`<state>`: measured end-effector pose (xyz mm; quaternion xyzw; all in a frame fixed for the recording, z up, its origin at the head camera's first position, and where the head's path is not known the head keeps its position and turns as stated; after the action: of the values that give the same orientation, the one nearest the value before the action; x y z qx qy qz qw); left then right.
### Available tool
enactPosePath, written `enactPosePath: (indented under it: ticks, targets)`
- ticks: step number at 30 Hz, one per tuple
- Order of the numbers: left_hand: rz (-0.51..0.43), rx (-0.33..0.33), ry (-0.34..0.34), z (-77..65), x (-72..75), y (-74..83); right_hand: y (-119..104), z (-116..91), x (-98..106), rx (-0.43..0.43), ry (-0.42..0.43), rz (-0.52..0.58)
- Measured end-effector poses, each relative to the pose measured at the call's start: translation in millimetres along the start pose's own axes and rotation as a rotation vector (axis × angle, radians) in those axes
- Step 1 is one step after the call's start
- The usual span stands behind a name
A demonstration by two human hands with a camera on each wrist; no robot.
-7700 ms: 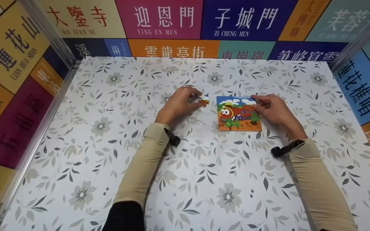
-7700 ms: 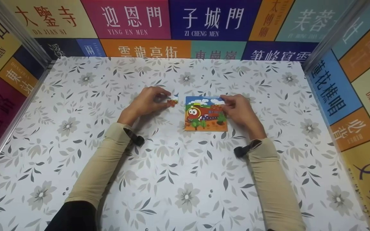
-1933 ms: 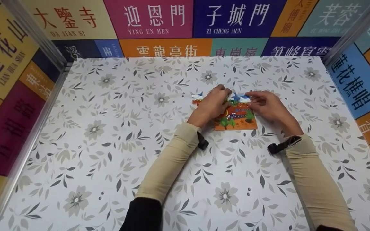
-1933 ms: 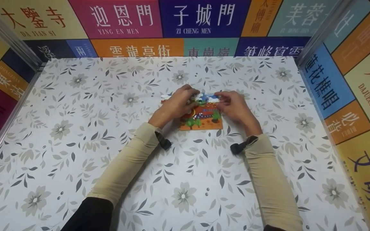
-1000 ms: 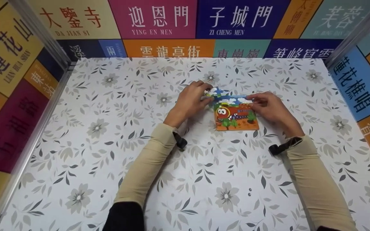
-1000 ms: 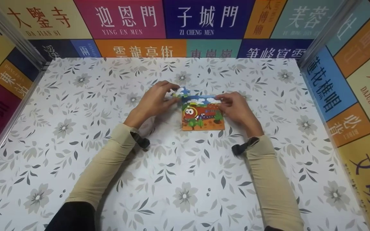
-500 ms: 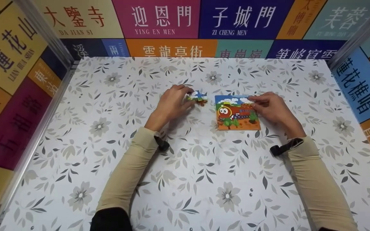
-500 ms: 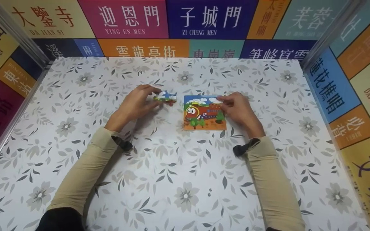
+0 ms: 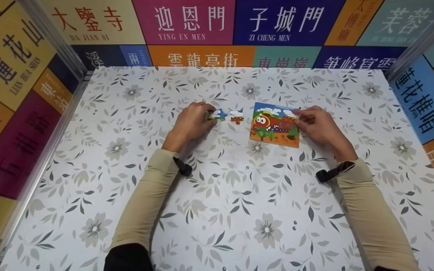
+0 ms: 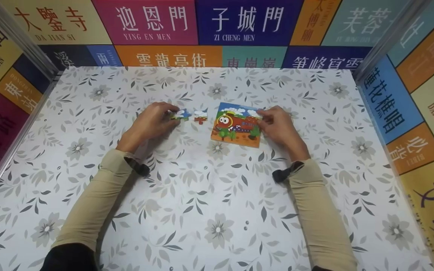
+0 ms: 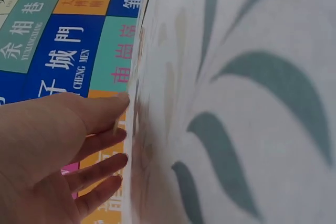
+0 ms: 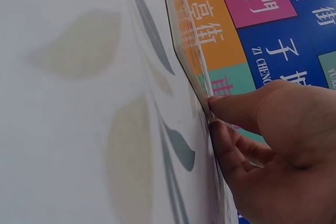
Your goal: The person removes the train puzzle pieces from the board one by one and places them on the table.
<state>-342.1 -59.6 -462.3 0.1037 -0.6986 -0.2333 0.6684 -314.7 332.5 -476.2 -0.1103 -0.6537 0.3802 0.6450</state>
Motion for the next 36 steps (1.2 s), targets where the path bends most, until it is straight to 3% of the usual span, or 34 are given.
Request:
enactPosePath:
  ticks: [5, 14, 27, 36]
  targets:
    - [-0.011, 0.007, -0.014, 4.6, -2.6, -4.4, -3, 1, 0, 0.067, 0.004, 0.002]
    - [0.009, -0.001, -0.053, 8.6, -5.6, -3.2, -1, 5, -4, 0.023, -0.05, 0.066]
    - [-0.03, -0.005, -0.103, 11.2, -8.6, 1.0, 2, 6, -5, -0.004, -0.03, 0.113]
    - [-0.064, -0.036, -0.107, 7.4, -4.1, 3.0, 1, 6, -6, 0.041, -0.014, 0.121]
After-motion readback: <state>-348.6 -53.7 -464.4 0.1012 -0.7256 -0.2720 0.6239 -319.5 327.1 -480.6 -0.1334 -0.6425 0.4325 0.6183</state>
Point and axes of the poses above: each hand's wrist, its own z-axis towards the middle knuckle, its own x-axis out of the back of the hand, y = z × x, the point moved 6 cm from there along z, towards the middle knuckle, and after that the axes turned 15 degrees about x, right-handed, at the moved point
